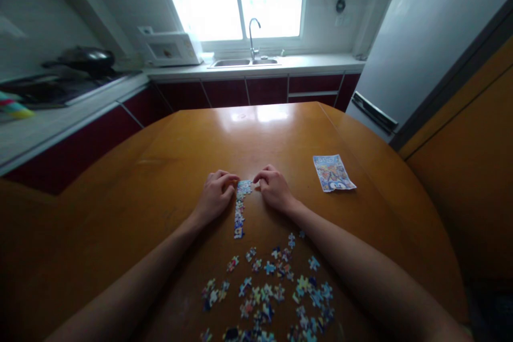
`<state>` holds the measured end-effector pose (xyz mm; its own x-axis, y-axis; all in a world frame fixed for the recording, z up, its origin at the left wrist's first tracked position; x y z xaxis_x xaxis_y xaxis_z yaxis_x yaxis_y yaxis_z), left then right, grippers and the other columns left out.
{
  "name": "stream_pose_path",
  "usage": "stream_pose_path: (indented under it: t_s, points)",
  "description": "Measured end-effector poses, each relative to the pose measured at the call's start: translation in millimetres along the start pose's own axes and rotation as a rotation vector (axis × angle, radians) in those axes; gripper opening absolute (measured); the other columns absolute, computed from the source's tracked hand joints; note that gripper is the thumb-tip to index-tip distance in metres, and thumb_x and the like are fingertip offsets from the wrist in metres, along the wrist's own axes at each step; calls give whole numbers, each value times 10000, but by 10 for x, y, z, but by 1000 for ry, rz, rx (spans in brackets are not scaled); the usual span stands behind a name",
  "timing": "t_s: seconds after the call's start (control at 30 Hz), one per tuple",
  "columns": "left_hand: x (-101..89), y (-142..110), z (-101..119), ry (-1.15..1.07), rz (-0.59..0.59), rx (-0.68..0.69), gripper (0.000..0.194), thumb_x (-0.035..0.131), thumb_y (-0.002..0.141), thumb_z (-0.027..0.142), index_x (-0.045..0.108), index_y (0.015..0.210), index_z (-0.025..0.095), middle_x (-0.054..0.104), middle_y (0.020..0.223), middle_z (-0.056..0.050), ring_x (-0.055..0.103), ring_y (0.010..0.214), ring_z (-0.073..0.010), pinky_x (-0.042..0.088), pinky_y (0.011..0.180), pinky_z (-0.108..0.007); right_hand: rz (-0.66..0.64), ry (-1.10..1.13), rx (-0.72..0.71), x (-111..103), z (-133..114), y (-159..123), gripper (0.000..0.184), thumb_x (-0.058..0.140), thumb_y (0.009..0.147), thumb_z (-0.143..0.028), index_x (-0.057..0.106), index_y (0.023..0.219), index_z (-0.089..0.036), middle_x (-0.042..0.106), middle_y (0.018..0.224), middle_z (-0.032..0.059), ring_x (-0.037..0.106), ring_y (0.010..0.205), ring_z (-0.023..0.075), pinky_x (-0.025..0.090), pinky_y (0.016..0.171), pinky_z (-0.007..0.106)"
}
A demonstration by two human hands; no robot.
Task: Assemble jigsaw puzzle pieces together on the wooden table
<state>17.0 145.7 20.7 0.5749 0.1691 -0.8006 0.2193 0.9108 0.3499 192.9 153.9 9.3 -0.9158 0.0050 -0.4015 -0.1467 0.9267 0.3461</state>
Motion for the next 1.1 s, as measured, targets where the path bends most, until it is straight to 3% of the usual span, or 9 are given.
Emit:
stream_pose_path:
  t_s: [0.57,0.73,0.87,1.0,1.1]
  points:
    - [-14,-3,19,-3,-4,-7,212,546,866,169,725,976,201,637,987,-69,527,1003,-257,452,912,-410,-2,15,16,-5,11,7,303,487,827,-19,723,732,-183,583,855,37,590,825,152,505,766,284]
    - [0,5,7,-9,-7,10,225,541,858,169,722,988,200,633,992,-72,521,1010,-259,459,920,-412,-22,155,82,23,54,-6,280,480,832,-52,708,729,-178,559,928,49,602,817,148,556,657,254]
    - [10,18,-25,1,-7,15,248,534,844,158,722,1000,199,635,997,-72,521,1010,-263,459,928,-419,-20,145,89,25,52,-3,268,489,801,-51,709,711,-175,559,902,49,596,822,147,571,651,242]
    - [16,24,-38,3,-16,11,253,524,849,172,718,1008,203,634,1013,-73,524,1024,-267,461,937,-424,-10,268,168,23,142,36,250,480,784,-84,707,712,-159,576,910,53,599,745,133,569,582,238]
    - [17,25,-43,3,-18,1,256,520,846,175,717,1008,204,633,1022,-75,525,1028,-269,456,949,-434,-22,309,270,-54,164,109,242,477,774,-81,711,757,-141,610,764,31,564,623,113,532,548,235]
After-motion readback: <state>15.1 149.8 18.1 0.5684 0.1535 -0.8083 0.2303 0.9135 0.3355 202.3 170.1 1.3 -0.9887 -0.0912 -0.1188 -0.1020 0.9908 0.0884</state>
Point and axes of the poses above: each hand's wrist, its own y-axis towards the middle knuckle, its own x-axis out of the palm, z = x × y, the point moved 9 cm from there along y, towards the middle knuckle
